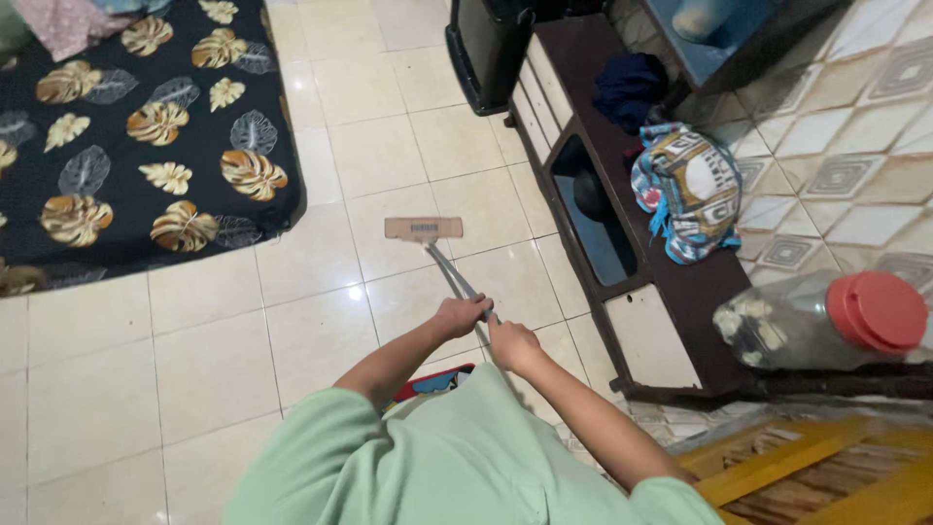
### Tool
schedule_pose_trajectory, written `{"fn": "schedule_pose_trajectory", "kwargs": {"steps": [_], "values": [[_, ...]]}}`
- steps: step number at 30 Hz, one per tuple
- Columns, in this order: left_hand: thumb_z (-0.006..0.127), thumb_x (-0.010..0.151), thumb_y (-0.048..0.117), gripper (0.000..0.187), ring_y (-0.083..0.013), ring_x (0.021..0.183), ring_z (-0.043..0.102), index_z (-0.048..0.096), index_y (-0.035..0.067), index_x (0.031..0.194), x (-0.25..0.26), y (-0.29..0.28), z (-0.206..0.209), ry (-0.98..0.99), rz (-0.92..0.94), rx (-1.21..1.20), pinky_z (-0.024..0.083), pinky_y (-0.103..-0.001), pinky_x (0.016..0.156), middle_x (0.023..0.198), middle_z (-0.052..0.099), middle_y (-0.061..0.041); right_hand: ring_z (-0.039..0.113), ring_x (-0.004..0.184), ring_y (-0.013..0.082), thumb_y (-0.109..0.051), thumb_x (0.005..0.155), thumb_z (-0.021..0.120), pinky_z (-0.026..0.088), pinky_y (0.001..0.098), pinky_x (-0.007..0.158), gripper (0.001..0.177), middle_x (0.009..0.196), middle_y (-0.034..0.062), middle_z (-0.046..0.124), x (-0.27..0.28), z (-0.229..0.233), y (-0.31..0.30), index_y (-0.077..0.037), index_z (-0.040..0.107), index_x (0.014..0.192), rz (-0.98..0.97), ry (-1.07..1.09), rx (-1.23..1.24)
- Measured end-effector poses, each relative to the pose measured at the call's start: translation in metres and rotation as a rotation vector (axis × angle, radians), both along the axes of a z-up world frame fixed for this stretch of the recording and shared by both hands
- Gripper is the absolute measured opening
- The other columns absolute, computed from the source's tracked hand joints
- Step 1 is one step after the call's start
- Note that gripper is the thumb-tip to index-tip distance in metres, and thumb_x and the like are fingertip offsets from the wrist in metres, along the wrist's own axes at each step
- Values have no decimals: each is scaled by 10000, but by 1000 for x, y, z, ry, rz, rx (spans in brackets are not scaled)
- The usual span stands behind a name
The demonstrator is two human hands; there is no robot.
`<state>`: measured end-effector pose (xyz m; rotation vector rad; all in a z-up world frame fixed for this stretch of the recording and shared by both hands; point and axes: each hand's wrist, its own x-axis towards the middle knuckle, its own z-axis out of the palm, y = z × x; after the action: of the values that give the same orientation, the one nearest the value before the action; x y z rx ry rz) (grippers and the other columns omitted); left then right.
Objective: The person sweeps the floor using a broom, pushing debris along the tiled surface and navigating around a bed and other furniture.
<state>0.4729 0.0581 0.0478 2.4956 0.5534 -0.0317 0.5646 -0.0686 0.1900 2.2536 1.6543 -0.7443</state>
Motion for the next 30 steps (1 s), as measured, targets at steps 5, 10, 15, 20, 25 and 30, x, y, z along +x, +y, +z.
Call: {"fn": "schedule_pose_trajectory", "kwargs": {"steps": [5, 10, 15, 20, 25, 30], "values": [[562, 964, 299, 278, -364, 964, 722, 483, 203, 1212, 8, 1, -7, -41, 45, 87, 565, -523, 663, 1410, 558, -123, 684, 1022, 452, -62, 863, 530, 555, 538, 880, 616, 1084, 289, 692, 14, 14, 7, 10, 370, 1454, 51, 81, -26], [535, 1023, 345, 276, -367, 929, 729, 478, 182, 1239, -5, -6, 8, 23, 116, 48, 557, -533, 686, 1324, 611, -125, 703, 969, 445, -24, 862, 511, 566, 543, 852, 532, 1003, 260, 718, 27, 34, 12, -22, 469, 1392, 227, 61, 11], [530, 996, 309, 285, -359, 866, 737, 474, 191, 1249, -38, 3, 4, 21, 306, 55, 558, -545, 639, 1333, 595, -115, 702, 939, 444, -22, 844, 539, 567, 543, 830, 524, 969, 261, 710, 1, 17, 42, 23, 467, 1361, 386, 75, 21], [560, 974, 294, 272, -357, 896, 732, 497, 187, 1216, -63, 26, 7, -26, 421, 130, 564, -524, 634, 1359, 582, -117, 708, 903, 441, -23, 844, 546, 582, 532, 786, 580, 949, 269, 712, -17, 5, 77, 74, 421, 1402, 486, 78, 21], [558, 982, 222, 208, -332, 961, 720, 525, 224, 1187, -105, 32, 31, 144, 376, 7, 546, -517, 700, 1196, 636, -70, 706, 910, 414, -135, 942, 547, 560, 535, 800, 408, 965, 217, 733, -20, 27, 96, -83, 543, 1347, 562, 176, 6], [571, 921, 122, 304, -325, 968, 719, 502, 223, 1199, -166, 34, 9, 142, 476, -6, 557, -496, 696, 1172, 640, -64, 702, 939, 402, -157, 936, 572, 564, 532, 799, 397, 1010, 191, 733, -75, 15, 122, -174, 583, 1333, 595, 222, -22]]}}
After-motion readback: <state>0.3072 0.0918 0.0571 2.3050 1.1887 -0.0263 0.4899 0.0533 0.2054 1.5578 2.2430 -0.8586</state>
